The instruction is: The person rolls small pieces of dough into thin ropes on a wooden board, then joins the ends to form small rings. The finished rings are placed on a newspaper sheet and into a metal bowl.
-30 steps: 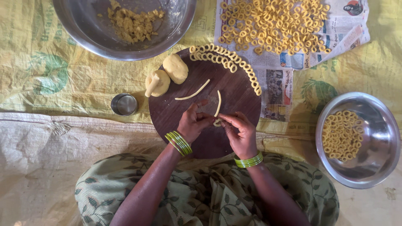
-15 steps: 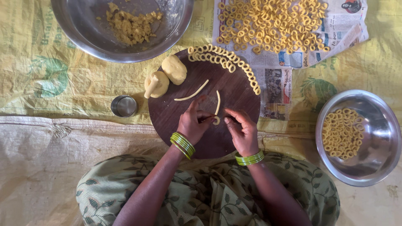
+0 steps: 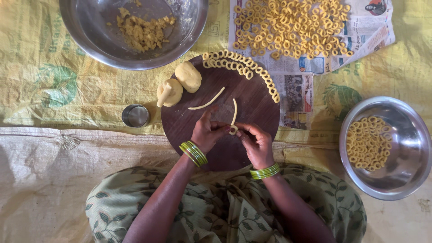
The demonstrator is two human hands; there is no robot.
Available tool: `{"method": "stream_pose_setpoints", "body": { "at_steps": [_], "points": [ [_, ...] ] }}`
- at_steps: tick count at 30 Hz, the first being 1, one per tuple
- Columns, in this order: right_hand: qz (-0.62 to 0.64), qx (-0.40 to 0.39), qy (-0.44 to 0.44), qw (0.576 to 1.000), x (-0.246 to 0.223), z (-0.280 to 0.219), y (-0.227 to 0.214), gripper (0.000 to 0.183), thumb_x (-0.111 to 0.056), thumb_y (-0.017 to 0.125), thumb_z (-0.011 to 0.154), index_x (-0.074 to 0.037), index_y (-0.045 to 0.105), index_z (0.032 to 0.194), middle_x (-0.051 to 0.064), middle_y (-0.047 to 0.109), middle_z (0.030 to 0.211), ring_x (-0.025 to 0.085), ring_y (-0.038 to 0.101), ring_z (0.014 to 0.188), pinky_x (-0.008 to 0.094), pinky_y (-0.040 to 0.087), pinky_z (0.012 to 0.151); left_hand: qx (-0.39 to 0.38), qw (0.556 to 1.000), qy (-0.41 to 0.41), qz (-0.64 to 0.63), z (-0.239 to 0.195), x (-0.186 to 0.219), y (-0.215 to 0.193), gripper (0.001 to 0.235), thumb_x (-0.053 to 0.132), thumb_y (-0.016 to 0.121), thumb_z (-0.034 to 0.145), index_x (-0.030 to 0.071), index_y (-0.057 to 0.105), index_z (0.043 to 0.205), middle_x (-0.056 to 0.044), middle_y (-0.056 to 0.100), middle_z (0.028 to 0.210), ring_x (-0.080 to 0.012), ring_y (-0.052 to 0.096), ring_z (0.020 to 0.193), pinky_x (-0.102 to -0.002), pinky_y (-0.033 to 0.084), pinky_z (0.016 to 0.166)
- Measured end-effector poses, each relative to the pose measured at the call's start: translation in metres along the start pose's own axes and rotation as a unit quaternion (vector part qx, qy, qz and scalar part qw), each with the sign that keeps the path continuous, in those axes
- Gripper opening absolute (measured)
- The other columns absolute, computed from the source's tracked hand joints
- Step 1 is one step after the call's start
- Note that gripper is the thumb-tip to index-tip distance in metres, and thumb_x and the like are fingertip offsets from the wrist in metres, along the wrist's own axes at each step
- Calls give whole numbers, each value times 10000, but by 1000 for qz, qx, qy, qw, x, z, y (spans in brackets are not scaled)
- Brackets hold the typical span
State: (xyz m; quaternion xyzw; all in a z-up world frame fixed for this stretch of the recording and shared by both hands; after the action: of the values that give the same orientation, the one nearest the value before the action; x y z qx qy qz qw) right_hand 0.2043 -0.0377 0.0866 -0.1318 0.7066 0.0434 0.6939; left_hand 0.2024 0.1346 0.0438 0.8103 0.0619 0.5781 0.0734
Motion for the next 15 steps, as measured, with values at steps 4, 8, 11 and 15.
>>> {"method": "stream_pose_setpoints", "body": {
  "at_steps": [4, 8, 11, 15],
  "points": [
    [8, 11, 11, 1000, 6, -1, -1, 229, 25, 707, 960, 1, 752, 1184, 45, 738, 1010, 29, 599, 753, 174, 468, 606, -12, 999, 19, -42, 1, 3, 2, 800, 63, 685, 892, -101, 240, 1536, -217, 775, 1075, -231, 779, 982, -324, 638, 846],
    [14, -4, -22, 1000, -1, -2, 3, 238, 20, 681, 949, -9, 725, 1181, 34, 720, 1056, 31, 654, 833, 174, 525, 645, 12, 999, -1, 44, -2, 7, -2, 814, 85, 763, 873, -98, 281, 1501, -214, 787, 1023, -228, 783, 963, -316, 629, 838],
    [22, -18, -27, 999, 1, -2, 4, 210, 1, 687, 966, -15, 714, 1173, 35, 728, 1057, 35, 686, 879, 174, 564, 681, 15, 998, -1, 58, -2, 11, -2, 804, 101, 771, 865, -86, 301, 1489, -201, 786, 1007, -223, 783, 951, -316, 636, 821],
    [27, -1, 59, 998, 30, -5, 0, 212, -9, 714, 949, -16, 743, 1159, 55, 746, 950, 33, 593, 708, 170, 466, 561, 9, 999, 2, 40, -1, 5, 1, 836, 91, 796, 829, -79, 299, 1478, -204, 785, 967, -238, 775, 920, -321, 620, 805]
  ]
}}
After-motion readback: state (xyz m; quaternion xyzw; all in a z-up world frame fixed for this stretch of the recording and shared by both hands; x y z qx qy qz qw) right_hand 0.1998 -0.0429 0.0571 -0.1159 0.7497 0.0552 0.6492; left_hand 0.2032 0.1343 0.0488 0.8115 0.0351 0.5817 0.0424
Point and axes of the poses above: each hand's wrist, its own z-axis towards the middle knuckle, its own y-axis out of the palm, x = y × z, the point moved 7 cm from there along z, towards the middle knuckle
